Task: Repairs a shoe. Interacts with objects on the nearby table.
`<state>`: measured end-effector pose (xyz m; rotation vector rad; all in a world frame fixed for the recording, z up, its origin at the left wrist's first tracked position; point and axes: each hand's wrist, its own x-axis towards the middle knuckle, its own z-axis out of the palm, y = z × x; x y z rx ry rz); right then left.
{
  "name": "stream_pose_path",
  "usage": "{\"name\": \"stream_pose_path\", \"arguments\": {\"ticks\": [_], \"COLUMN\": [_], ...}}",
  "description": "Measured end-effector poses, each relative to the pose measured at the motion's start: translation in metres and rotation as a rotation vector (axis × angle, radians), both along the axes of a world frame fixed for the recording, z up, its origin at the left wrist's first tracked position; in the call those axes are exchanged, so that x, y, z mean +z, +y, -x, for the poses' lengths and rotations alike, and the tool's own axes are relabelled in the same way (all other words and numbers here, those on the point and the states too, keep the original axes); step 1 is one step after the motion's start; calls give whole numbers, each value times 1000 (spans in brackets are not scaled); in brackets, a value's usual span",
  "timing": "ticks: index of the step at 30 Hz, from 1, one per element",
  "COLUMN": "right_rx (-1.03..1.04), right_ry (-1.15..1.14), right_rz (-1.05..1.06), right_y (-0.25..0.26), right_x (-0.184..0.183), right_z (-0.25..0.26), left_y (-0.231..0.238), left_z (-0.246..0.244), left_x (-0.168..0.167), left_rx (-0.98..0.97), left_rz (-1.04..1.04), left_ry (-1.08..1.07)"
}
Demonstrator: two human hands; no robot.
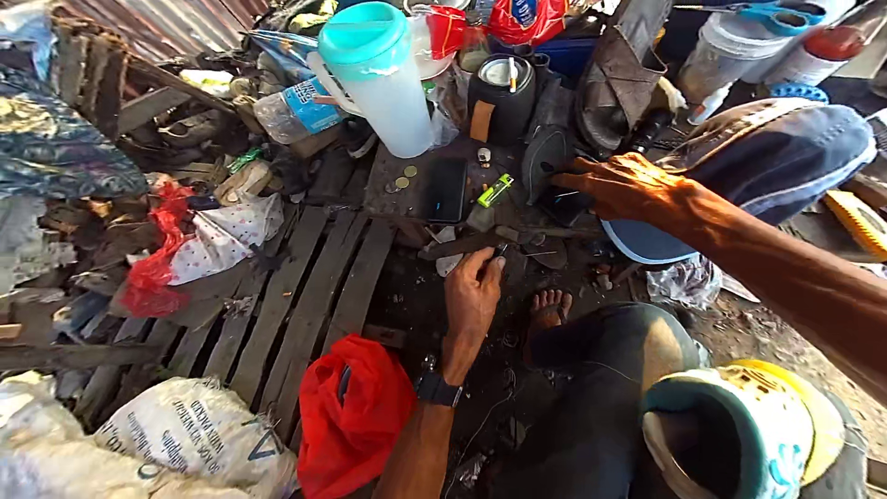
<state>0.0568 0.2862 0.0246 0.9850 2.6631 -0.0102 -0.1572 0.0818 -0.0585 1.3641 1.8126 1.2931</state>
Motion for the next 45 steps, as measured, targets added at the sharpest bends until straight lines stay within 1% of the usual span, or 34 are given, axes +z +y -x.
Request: {"name": "stream_pose_path", "arguments": {"ticks": [2,3,5,8,11,14,18,23,31,35,45], "right_rx": [-97,-134,-123,-85,-76,-57,-79,-133,-181,-176,-175], "right_ry": [-70,-51,122,350,441,450,336,237,246,261,241], "right_rz": [72,110,131,119,149,132,112,134,100,108,106], "right_y": [-8,-12,-18,-30,-40,-43,-37,-30,-32,-31,-32], "right_x": [16,25,32,32,17,-3,-9,-14,-16,-18,-15], "right_z": [13,22,40,79,120,150,176,185,189,187,188], "left_y": [-12,-15,-17,-12,-2,3,4,6,13,16,18], "left_z": [13,20,34,51,62,66,67,58,57,60,56], "left_x": [-1,-2,-7,-15,-22,-26,-29,-28,-26,-26,-22], "left_rx": [57,95,175,265,314,335,341,291,286,265,274], "left_rz": [5,10,8,-67,-105,-109,-139,-148,-131,-95,-109], "left_ry": [-119,-169,-230,-184,-85,-57,-52,-75,-47,6,57]}}
